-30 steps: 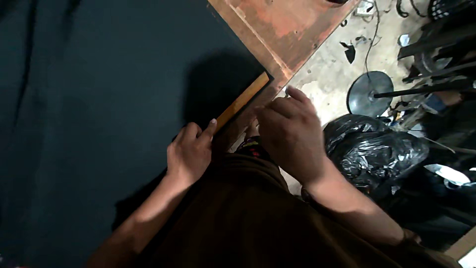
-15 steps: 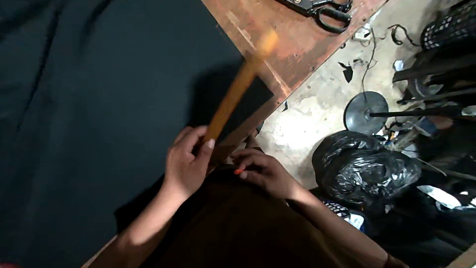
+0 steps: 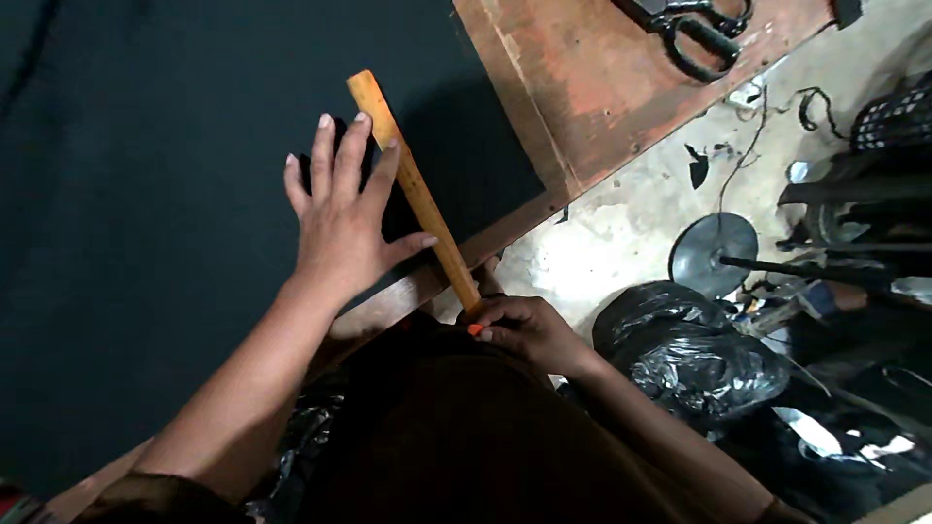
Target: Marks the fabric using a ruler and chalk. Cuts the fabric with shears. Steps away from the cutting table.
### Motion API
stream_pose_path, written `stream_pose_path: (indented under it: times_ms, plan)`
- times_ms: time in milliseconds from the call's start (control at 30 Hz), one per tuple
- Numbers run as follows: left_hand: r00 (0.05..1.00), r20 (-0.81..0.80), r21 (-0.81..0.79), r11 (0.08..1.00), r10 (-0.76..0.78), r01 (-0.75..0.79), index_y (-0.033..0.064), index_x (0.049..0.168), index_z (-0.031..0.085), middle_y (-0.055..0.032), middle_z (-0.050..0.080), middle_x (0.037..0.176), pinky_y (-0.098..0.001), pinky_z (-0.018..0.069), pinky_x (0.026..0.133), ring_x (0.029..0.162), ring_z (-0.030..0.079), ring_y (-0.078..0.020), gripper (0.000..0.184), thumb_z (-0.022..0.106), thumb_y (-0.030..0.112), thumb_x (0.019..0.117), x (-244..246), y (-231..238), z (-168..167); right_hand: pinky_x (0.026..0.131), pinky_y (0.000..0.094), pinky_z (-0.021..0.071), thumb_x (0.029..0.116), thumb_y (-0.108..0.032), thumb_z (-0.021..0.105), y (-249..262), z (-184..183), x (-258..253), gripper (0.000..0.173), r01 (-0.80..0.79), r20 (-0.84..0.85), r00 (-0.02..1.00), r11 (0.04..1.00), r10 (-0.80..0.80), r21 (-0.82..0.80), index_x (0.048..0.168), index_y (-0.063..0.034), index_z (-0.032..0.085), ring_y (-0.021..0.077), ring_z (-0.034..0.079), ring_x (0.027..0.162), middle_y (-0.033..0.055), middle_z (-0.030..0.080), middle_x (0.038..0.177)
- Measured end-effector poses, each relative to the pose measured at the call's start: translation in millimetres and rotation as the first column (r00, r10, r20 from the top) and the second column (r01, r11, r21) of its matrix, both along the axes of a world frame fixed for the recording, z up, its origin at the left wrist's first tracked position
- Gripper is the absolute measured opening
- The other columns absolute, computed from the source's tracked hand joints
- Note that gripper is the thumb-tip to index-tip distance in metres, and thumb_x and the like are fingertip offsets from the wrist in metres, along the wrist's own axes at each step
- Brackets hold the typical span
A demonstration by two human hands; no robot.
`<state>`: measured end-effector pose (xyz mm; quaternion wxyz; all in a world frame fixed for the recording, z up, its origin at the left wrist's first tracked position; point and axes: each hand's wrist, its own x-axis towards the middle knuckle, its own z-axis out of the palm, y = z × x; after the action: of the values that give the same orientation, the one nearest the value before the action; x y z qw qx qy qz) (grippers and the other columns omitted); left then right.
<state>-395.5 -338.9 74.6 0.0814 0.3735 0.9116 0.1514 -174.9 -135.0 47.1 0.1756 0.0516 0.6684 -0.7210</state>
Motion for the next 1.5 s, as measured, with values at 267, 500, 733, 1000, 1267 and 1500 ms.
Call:
stream_pose_path:
  times_ms: [267,500,733,1000,1267,1500]
  plan:
    - [0.999,0.045,-0.131,0.991,-0.013,0.019,0.0173,0.162,0.032,-0.0052,0.019,0.172,-0.0794,0.0019,0.115,0.159,0.007,-0.0371,0.111,0.056,0.086,0.0780,-9.9,5.6,-9.3,0.085,0.0274,0.0602,0.0996,-0.017,0.067,12.8,-1.3,-3.1,0.017,-0.065,0.020,0.998,0.997,0.064,0.050,0.104,-0.0022,0.074,0.0083,0.070,0.094,0.0046,0.074,0.105]
    - [0.999,0.024,-0.094,0.995,0.032,-0.030,0.0173,0.161,0.033,-0.0056,0.021,0.172,-0.0788,0.0020,0.116,0.159,0.008,-0.0363,0.108,0.058,0.083,0.0794,-8.6,2.6,-12.6,0.083,0.0270,0.0595,0.0980,-0.017,0.069,15.9,-1.9,-5.8,0.015,-0.115,-0.006,0.993,0.986,0.117,0.118,0.100,-0.0038,0.075,0.0074,0.069,0.093,0.0046,0.073,0.104]
    - [0.999,-0.005,-0.096,0.994,0.051,-0.051,0.0163,0.163,0.028,-0.0072,0.017,0.173,-0.0789,0.0012,0.116,0.159,0.006,-0.0374,0.115,0.051,0.089,0.0772,-20.3,1.0,-10.7,0.080,0.0280,0.0608,0.0952,-0.009,0.069,14.9,-2.3,-19.1,0.009,-0.113,-0.049,0.992,0.989,0.118,0.095,0.099,-0.0026,0.074,0.0092,0.069,0.089,0.0049,0.073,0.100]
    - [0.999,0.000,-0.127,0.991,0.049,-0.049,0.0157,0.164,0.024,-0.0060,0.016,0.173,-0.0798,0.0011,0.115,0.159,0.006,-0.0373,0.118,0.049,0.091,0.0767,-25.6,6.4,-13.3,0.073,0.0266,0.0606,0.0949,-0.008,0.069,19.6,-5.3,-21.2,0.008,-0.120,-0.021,0.992,0.989,0.122,0.091,0.100,-0.0033,0.074,0.0088,0.068,0.082,0.0044,0.073,0.099]
    - [0.997,0.025,-0.145,0.987,0.072,-0.068,0.0155,0.164,0.023,-0.0058,0.015,0.173,-0.0796,0.0006,0.115,0.159,0.005,-0.0362,0.119,0.051,0.090,0.0757,-26.7,8.2,-14.2,0.074,0.0266,0.0612,0.0951,-0.007,0.068,21.8,-5.1,-23.8,0.007,-0.116,-0.027,0.993,0.991,0.118,0.070,0.099,-0.0029,0.073,0.0097,0.070,0.084,0.0052,0.073,0.100]
    - [0.997,0.024,-0.154,0.985,0.076,-0.071,0.0146,0.165,0.023,-0.0063,0.015,0.173,-0.0795,-0.0003,0.115,0.159,0.005,-0.0363,0.120,0.050,0.091,0.0757,-26.9,8.0,-17.0,0.068,0.0248,0.0597,0.0944,-0.006,0.068,21.6,-3.8,-23.9,0.007,-0.100,0.000,0.995,0.994,0.100,0.040,0.100,-0.0026,0.072,0.0082,0.067,0.076,0.0039,0.072,0.094]
